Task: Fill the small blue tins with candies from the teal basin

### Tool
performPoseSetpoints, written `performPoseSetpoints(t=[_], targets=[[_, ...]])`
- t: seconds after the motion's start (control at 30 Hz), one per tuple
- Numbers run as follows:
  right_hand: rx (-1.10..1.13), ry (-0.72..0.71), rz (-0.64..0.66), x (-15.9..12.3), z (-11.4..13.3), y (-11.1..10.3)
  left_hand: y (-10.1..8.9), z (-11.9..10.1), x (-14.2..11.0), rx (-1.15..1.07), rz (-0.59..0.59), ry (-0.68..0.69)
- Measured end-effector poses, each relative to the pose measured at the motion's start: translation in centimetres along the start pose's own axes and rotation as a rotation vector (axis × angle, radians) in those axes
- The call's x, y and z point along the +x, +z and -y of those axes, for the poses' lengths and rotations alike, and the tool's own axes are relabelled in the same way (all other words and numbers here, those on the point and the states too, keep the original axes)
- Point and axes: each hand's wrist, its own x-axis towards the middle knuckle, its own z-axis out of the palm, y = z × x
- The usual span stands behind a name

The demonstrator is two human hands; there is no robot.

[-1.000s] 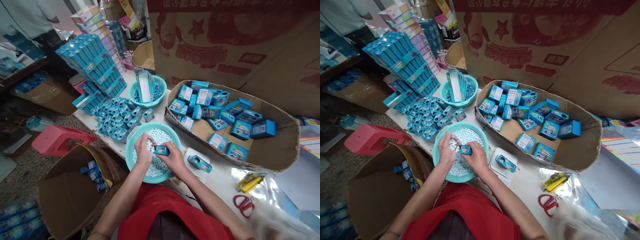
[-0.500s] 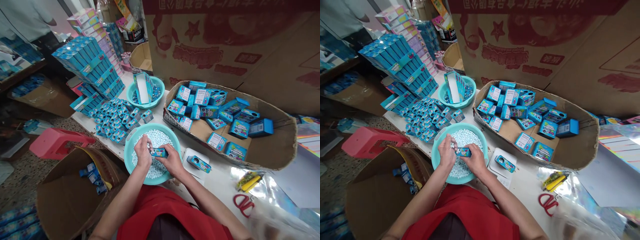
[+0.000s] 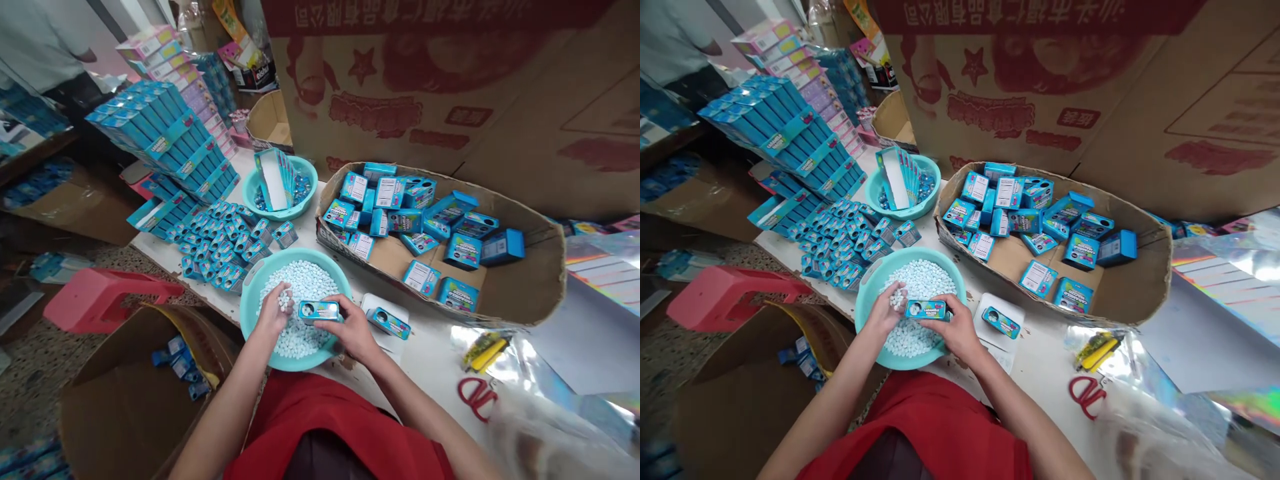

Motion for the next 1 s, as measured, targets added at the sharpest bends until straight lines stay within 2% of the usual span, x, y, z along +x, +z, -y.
performPoseSetpoints(t=[0.1, 0.2, 0.3, 0.37, 0.43, 0.53, 0.6, 0.67, 0.73, 0.83, 0.93, 1.0], targets=[[0.062, 0.053, -0.099, -1.8, 2.2, -3.3, -0.7, 1.4, 0.0, 0.083, 0.064, -0.148], [0.088, 0.049, -0.302, -3.7, 3.8, -7.8, -0.2, 2.1, -0.8, 0.196, 0.113, -0.176], [0.039, 0.007, -0.571, -5.4, 4.1, -11.9, 1.9, 2.5, -2.0, 0.384, 0.203, -0.146], [0.002, -0.004, -0.727, -6.3, 3.8, -14.0, 4.2, 3.0, -2.9, 0.53, 0.321, -0.115], [-0.013, 0.023, -0.833, -7.0, 3.3, -15.4, 6.7, 3.8, -3.8, 0.672, 0.452, -0.025], [0.004, 0.075, -0.903, -8.0, 2.2, -16.3, 10.3, 5.6, -4.5, 0.956, 0.623, 0.259], [0.015, 0.101, -0.91, -8.6, 1.5, -16.6, 12.0, 6.8, -4.7, 1.229, 0.65, 0.454], [0.006, 0.133, -0.9, -9.0, 0.8, -16.7, 13.1, 7.6, -4.8, 1.497, 0.624, 0.56], [-0.002, 0.17, -0.88, -9.3, 0.5, -16.9, 13.6, 8.2, -4.8, 1.678, 0.597, 0.606], [0.018, 0.206, -0.855, -9.4, 0.4, -17.0, 13.7, 8.6, -4.5, 1.776, 0.554, 0.628], [0.042, 0.209, -0.859, -9.1, 0.5, -17.1, 13.7, 8.7, -4.0, 1.709, 0.529, 0.623], [0.048, 0.198, -0.868, -8.9, 0.4, -17.1, 13.7, 8.7, -3.7, 1.565, 0.555, 0.591]])
